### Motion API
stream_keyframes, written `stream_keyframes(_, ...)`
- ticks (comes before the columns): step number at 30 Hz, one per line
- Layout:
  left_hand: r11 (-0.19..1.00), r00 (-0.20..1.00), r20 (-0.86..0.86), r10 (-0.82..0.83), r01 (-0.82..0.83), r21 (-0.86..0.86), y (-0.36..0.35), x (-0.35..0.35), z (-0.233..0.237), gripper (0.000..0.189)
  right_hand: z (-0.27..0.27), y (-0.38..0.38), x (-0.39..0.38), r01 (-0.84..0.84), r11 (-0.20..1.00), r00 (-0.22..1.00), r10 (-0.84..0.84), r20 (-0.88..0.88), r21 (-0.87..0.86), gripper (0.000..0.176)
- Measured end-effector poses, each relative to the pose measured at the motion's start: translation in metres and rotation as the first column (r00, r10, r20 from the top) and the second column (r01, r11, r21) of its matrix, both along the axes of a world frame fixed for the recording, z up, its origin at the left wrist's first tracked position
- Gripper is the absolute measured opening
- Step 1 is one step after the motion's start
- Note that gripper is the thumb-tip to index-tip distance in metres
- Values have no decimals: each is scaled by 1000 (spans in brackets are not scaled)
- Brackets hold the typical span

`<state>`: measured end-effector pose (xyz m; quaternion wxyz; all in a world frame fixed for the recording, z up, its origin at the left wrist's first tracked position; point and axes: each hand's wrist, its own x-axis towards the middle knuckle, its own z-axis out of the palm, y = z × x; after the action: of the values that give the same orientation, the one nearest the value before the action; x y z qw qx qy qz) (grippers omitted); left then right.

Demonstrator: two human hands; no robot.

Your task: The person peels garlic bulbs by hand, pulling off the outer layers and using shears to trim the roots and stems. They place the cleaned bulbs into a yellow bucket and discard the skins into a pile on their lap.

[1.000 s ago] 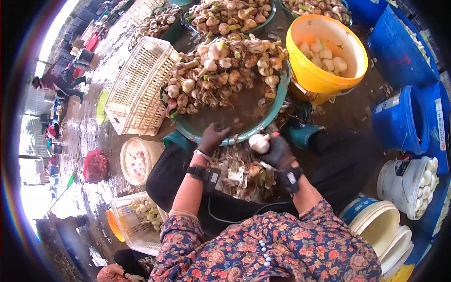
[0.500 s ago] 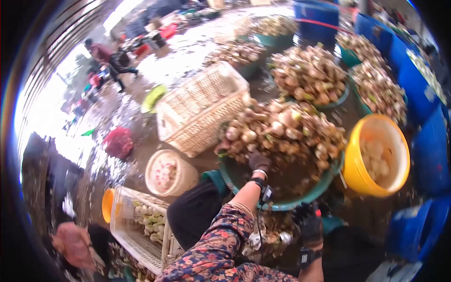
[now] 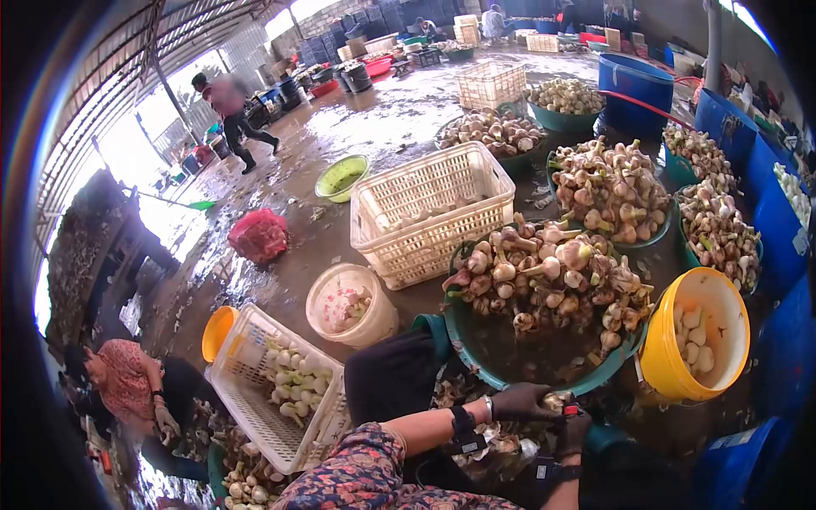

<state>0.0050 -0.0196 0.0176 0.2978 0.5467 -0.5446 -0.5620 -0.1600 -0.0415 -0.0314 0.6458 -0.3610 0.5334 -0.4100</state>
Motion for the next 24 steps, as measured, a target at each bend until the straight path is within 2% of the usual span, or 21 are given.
stream_keyframes(1, 992, 983, 178, -46, 66, -104, 3, 3, 10, 56, -4, 1, -5, -110, 992, 983, 99, -157, -62, 23)
stream_keyframes(2, 970, 932, 355, -71, 147, -192, 6, 6, 19, 58, 47, 8, -1, -167, 985, 972, 171, -160, 38, 26)
stream_keyframes(3, 979, 909, 402, -115, 172, -109, 6, 9, 31, 57, 42, 9, -3, -169, 985, 972, 173, -161, 39, 26)
stream_keyframes(5, 971, 915, 397, -78, 160, -177, 9, 14, 20, 56, 11, 8, -7, -259, 966, 958, 258, -124, 10, 31)
stream_keyframes(6, 971, 913, 399, -86, 167, -172, 8, 19, 3, 54, -11, 8, -6, -227, 972, 973, 224, -48, -56, 30)
stream_keyframes(7, 972, 913, 400, -83, 163, -171, 8, 23, -6, 54, -11, 11, -5, -230, 972, 973, 227, -47, -55, 30)
stream_keyframes(9, 991, 994, 69, -90, 96, -94, 10, 27, -11, 51, -6, 14, -4, -264, 953, 964, 268, 2, -150, 29)
stream_keyframes(10, 988, 997, -23, -70, 72, 136, 11, 30, 0, 46, -3, 14, -6, -270, 950, 962, 273, 4, -155, 29)
stream_keyframes(11, 989, 998, -20, -63, 65, 133, 12, 32, -1, 46, 0, 14, -11, -342, 932, 919, 359, 166, -121, 22)
stream_keyframes(12, 980, 968, -246, 44, 6, 199, 14, 33, -5, 43, 2, 14, -13, -419, 902, 844, 428, 325, -100, 27)
stream_keyframes(13, 962, 878, -451, 161, -37, 272, 16, 32, -9, 40, 2, 15, -8, -430, 897, 837, 440, 325, -105, 27)
stream_keyframes(15, 973, 866, -463, 189, -103, 204, 21, 15, -20, 46, -2, 16, 5, -289, 957, 823, 241, 513, 14, 37)
stream_keyframes(16, 987, 866, -475, 159, -131, 92, 23, 2, -31, 48, -10, 20, 5, -249, 967, 884, 246, 397, -44, 47)
stream_keyframes(17, 988, 868, -481, 125, -153, -21, 25, -4, -40, 50, -9, 19, 7, -261, 964, 878, 259, 401, -51, 47)
stream_keyframes(18, 992, 953, -297, 66, -94, -82, 29, -6, -25, 53, -5, 18, 7, -298, 952, 768, 197, 609, 68, 51)
stream_keyframes(19, 997, 997, -65, -51, 47, -56, 29, -1, -9, 56, -4, 16, 5, -357, 917, 626, 94, 774, 177, 55)
stream_keyframes(20, 970, 972, 230, 45, 12, -241, 31, 0, -18, 56, -12, 13, -1, -435, 859, 582, 42, 812, 268, 59)
stream_keyframes(21, 908, 854, 485, 189, 36, -417, 33, 2, -26, 55, -20, 12, -2, -447, 854, 579, 50, 814, 266, 59)
stream_keyframes(22, 907, 849, 488, 200, 28, -420, 32, 2, -23, 55, -13, 11, 1, -410, 864, 677, 73, 733, 292, 55)
stream_keyframes(23, 839, 905, 323, 276, -63, -541, 32, 1, -16, 47, -9, 10, 4, -367, 876, 763, 91, 640, 312, 51)
stream_keyframes(24, 754, 935, 143, 326, -166, -635, 32, 1, -12, 40, -73, -7, -14, -515, 845, 576, 214, 789, 147, 42)
